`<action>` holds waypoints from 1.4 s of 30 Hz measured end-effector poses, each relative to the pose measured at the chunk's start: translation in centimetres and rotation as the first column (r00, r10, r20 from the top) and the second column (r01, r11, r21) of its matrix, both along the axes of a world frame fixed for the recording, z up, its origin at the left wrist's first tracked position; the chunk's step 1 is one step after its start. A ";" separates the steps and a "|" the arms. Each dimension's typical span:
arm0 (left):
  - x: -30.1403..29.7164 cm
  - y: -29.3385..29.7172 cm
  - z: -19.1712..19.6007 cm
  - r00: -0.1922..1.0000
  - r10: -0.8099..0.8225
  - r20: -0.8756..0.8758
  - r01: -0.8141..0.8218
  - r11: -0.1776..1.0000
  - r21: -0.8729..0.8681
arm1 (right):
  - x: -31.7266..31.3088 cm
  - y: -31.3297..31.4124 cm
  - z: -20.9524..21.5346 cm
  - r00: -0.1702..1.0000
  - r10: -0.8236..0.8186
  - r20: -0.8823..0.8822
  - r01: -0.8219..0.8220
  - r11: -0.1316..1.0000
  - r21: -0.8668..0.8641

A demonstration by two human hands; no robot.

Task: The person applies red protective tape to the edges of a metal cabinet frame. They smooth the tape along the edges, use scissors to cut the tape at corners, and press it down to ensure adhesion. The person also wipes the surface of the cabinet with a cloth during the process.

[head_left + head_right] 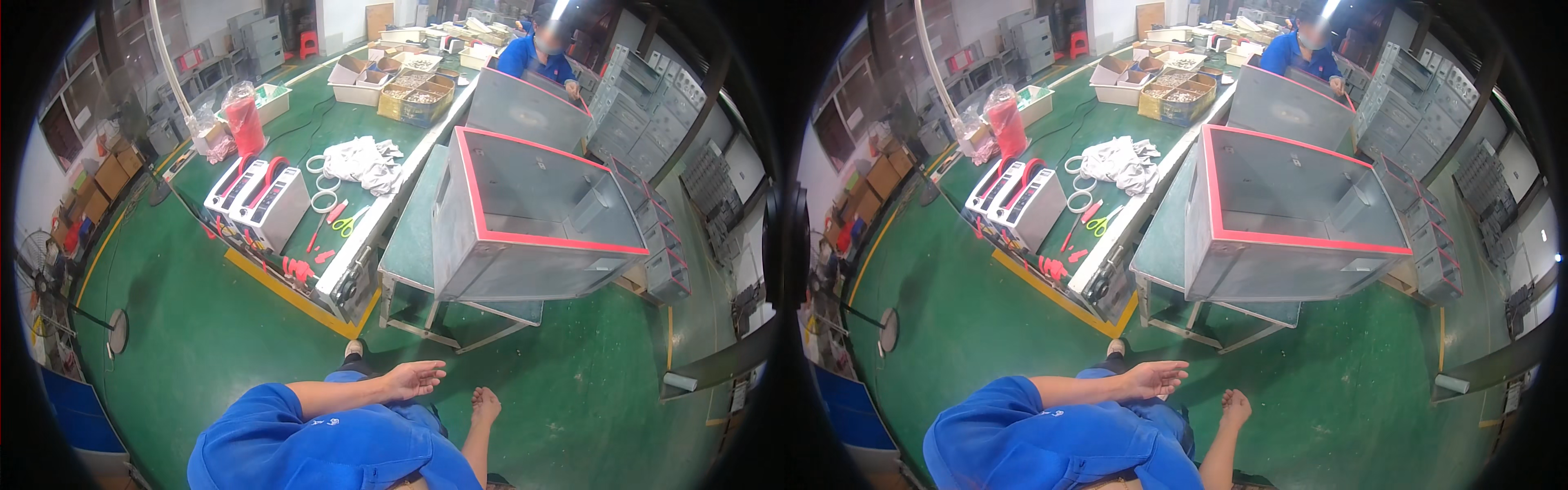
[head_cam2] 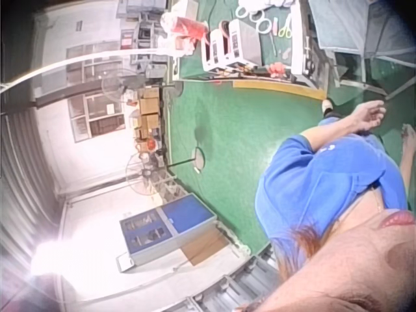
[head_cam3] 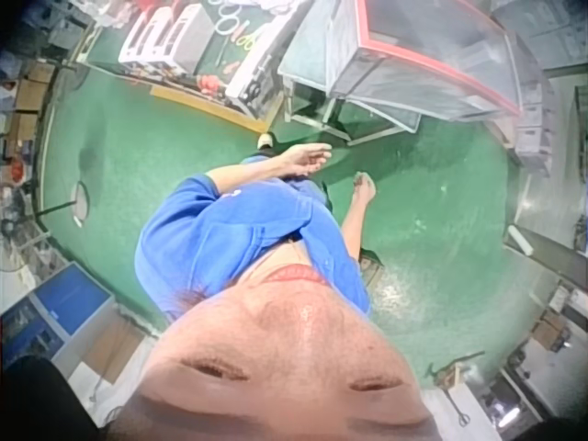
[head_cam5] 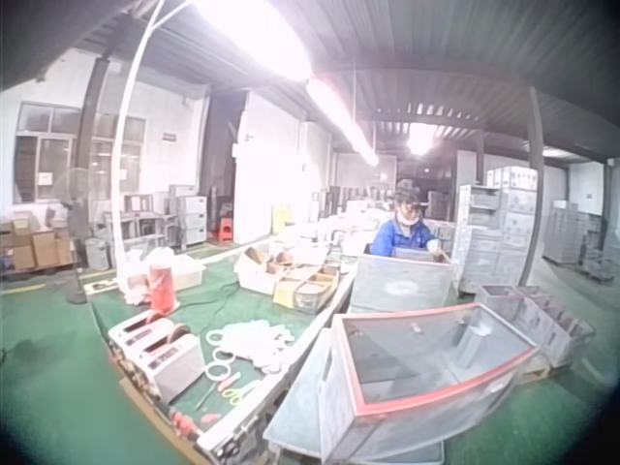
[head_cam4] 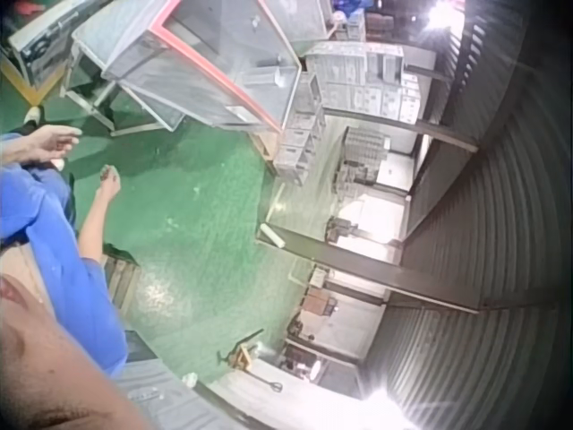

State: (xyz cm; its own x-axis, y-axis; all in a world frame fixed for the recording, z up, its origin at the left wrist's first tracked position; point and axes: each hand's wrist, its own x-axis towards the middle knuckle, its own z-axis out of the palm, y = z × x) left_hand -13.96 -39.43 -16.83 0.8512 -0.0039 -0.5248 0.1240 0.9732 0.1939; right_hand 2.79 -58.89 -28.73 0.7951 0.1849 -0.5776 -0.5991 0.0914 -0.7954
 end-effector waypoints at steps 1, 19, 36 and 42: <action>0.0 0.0 -0.2 1.000 -0.003 -0.001 0.003 1.000 0.002 | 0.0 0.0 -0.1 1.000 -0.003 -0.002 0.003 1.000 0.007; 0.0 -0.2 0.2 0.999 -0.006 -0.045 0.007 1.000 0.015 | -0.4 -0.5 0.7 1.000 -0.022 0.021 0.026 0.974 -0.223; 0.0 -0.3 -0.4 0.999 -0.022 -0.047 0.022 1.000 0.010 | -0.2 -1.1 -2.5 0.998 -0.061 0.005 0.061 0.996 -0.058; 0.0 -0.4 -0.6 0.998 -0.032 -0.061 0.034 0.999 0.021 | -0.2 -1.5 -2.0 0.997 -0.057 0.043 0.064 0.982 -0.178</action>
State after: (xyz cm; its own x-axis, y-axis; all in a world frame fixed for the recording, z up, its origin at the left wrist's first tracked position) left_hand -13.98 -39.83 -17.44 0.8177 -0.0196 -0.5753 0.1681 0.9640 0.2060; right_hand 2.61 -60.43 -30.69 0.8233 0.0321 -0.5667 -0.5664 -0.0195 -0.8239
